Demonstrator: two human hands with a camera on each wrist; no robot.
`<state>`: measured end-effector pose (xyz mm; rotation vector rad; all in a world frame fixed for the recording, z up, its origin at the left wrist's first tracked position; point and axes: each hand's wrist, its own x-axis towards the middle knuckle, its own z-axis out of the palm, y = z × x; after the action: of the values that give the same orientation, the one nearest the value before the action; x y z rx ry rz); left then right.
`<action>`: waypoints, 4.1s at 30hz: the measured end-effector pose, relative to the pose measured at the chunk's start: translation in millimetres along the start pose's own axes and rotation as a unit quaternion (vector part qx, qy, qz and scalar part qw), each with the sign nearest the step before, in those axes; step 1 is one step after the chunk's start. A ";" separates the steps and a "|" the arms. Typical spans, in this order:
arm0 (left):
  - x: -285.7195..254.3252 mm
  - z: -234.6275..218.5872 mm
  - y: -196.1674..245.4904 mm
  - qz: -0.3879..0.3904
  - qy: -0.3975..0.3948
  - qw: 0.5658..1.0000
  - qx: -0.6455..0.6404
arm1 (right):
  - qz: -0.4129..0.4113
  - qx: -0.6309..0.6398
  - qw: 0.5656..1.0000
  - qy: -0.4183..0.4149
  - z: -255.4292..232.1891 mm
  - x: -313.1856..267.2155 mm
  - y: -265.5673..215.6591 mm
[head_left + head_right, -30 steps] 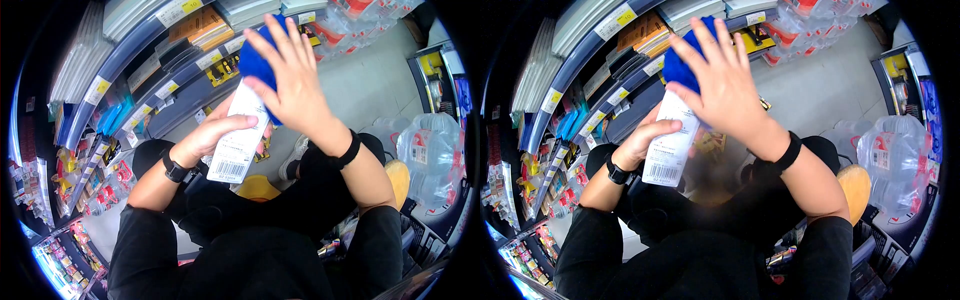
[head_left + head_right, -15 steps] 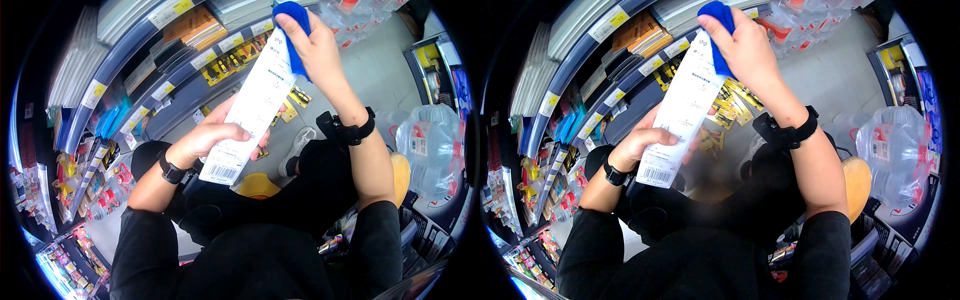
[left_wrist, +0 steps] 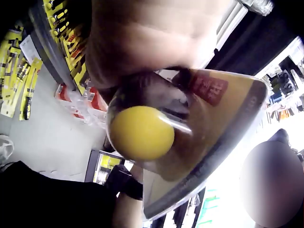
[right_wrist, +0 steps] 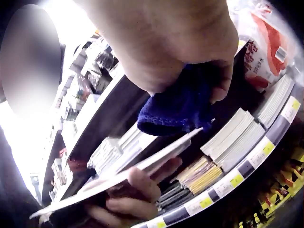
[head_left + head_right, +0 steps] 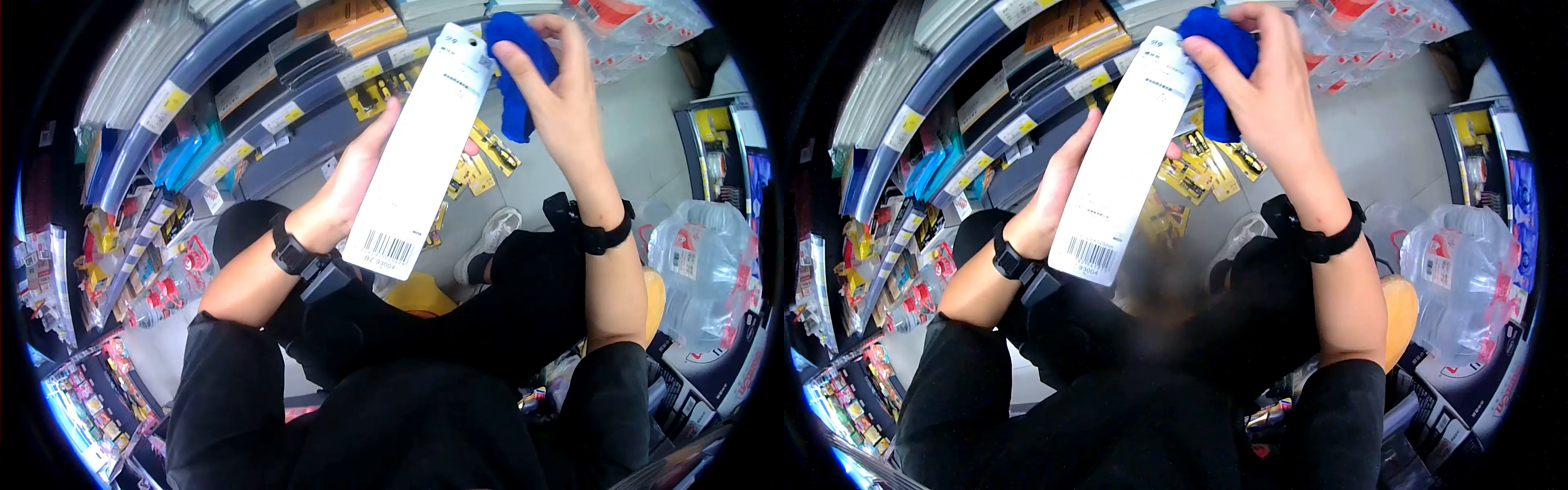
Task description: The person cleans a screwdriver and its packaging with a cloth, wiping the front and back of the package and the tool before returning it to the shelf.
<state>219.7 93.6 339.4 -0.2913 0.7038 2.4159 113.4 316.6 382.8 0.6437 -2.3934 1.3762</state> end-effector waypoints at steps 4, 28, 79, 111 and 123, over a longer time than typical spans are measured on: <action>-2.2 -4.5 -2.4 -0.026 0.001 1.000 -0.002 | -0.064 -0.130 0.987 -0.064 16.8 -12.3 0.4; -5.5 4.9 13.7 0.070 0.174 0.971 0.150 | -0.118 0.051 0.950 -0.285 46.8 -78.3 -84.5; 7.0 -26.5 53.2 0.142 0.159 0.969 0.123 | -0.219 -0.010 0.937 -0.272 27.6 -51.4 -66.2; 3.8 -7.5 42.8 0.177 0.151 0.948 0.218 | -0.168 -0.179 0.907 -0.342 -5.1 -35.0 -34.5; -0.5 9.8 20.9 0.089 0.087 0.943 0.310 | -0.091 -0.129 0.986 -0.046 -23.4 -6.8 -22.8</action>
<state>207.1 84.5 356.5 -0.1829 1.5751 2.2017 132.1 328.5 407.9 0.8445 -2.4554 0.9625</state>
